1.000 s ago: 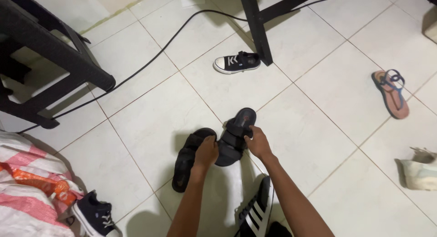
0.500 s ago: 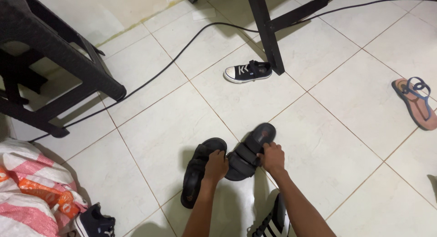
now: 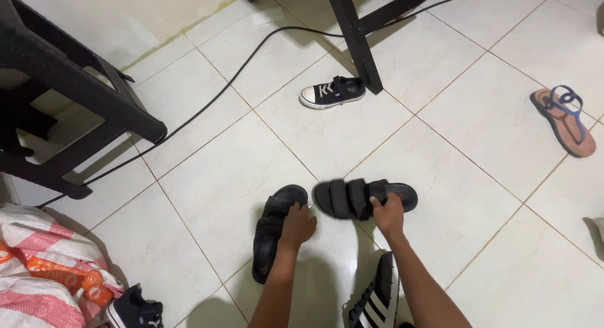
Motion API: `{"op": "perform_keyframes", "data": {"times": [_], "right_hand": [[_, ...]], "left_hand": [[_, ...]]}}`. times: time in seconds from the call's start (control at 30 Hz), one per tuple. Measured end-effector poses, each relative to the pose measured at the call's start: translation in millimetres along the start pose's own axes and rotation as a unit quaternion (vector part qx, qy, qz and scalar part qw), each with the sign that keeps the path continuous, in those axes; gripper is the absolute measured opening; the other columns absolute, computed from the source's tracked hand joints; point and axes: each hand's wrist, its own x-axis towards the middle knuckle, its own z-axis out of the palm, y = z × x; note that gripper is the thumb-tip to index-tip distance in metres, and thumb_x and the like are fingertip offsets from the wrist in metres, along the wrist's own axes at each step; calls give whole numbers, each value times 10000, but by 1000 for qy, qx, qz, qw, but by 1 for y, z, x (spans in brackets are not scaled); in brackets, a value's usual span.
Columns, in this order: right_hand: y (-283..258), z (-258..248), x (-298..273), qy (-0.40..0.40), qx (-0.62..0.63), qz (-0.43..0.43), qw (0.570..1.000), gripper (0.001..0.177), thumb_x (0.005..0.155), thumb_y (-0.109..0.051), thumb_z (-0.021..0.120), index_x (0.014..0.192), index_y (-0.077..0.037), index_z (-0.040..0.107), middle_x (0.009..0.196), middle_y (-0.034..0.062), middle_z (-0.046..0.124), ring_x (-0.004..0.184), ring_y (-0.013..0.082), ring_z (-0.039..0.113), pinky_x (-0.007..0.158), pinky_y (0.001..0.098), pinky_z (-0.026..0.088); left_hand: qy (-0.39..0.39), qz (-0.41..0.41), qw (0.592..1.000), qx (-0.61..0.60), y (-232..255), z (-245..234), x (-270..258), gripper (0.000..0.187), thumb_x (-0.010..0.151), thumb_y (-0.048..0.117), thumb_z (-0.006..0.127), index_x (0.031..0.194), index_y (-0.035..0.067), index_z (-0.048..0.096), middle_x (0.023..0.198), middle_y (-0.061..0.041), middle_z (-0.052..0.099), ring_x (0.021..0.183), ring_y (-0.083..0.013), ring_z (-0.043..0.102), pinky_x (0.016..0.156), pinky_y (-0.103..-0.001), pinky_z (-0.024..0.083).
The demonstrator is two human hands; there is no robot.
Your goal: The person picks up several shoes and sandals from the tiled floor and aligns them against the wall, then gathers a bundle of wooden hangers.
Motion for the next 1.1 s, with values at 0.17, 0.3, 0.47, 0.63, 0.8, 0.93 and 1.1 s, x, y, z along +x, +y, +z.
{"op": "perform_keyframes", "data": {"times": [0.17, 0.3, 0.47, 0.63, 0.8, 0.93, 1.1], "right_hand": [[-25, -42, 3, -39, 47, 72, 996, 430, 950, -350, 707, 1049, 63, 634, 995, 248, 689, 918, 374, 658, 845, 449, 504], [-90, -93, -18, -92, 152, 112, 978, 421, 989, -354, 651, 1104, 49, 625, 981, 185, 710, 892, 266, 645, 825, 394, 512], [-194, -194, -58, -216, 306, 98, 922, 379, 995, -332, 607, 1168, 4, 617, 1049, 112, 704, 953, 181, 635, 883, 352, 521], [-286, -302, -97, -331, 261, 57, 905, 355, 1011, -326, 558, 1198, -29, 612, 1065, 64, 721, 996, 127, 651, 940, 289, 514], [-354, -374, -132, -251, 61, 69, 964, 613, 1042, -473, 679, 1074, 129, 570, 929, 263, 577, 845, 349, 564, 891, 489, 540], [-403, -438, -151, -154, 61, 16, 986, 654, 863, -502, 754, 1218, 11, 558, 1240, 192, 577, 1189, 279, 579, 1042, 409, 501], [-452, -499, -181, -238, 157, 81, 955, 875, 899, -612, 565, 1601, -206, 238, 1586, 197, 349, 1499, 333, 308, 1184, 475, 291]], "left_hand": [[-52, -37, 997, -48, 25, -18, -8, 602, 953, 408, 619, 1386, 5, 507, 1487, -287, 448, 1408, -462, 415, 1138, -530, 394], [-82, -31, 977, -197, 82, -74, -29, 908, 937, 558, 639, 1531, -33, 291, 1590, -259, 331, 1496, -388, 297, 1192, -477, 304], [-12, -75, 894, -441, 174, -180, -94, 1027, 844, 410, 797, 1562, -16, 198, 1557, -212, 413, 1447, -302, 402, 1160, -402, 358], [122, -13, 802, -585, 251, -299, -172, 907, 783, 241, 862, 1488, -48, 369, 1432, -175, 584, 1299, -260, 602, 1060, -350, 505], [120, -88, 892, -427, 336, -445, -236, 697, 759, 209, 847, 1348, -8, 542, 1209, -151, 732, 1082, -254, 724, 939, -346, 563], [106, -104, 928, -342, 388, -531, -272, 684, 744, 180, 854, 1326, 4, 543, 1181, -181, 716, 1067, -282, 695, 928, -366, 536], [97, 9, 895, -434, 427, -595, -296, 678, 752, 160, 801, 1297, -26, 443, 1104, -183, 731, 977, -245, 743, 858, -346, 586]]}}
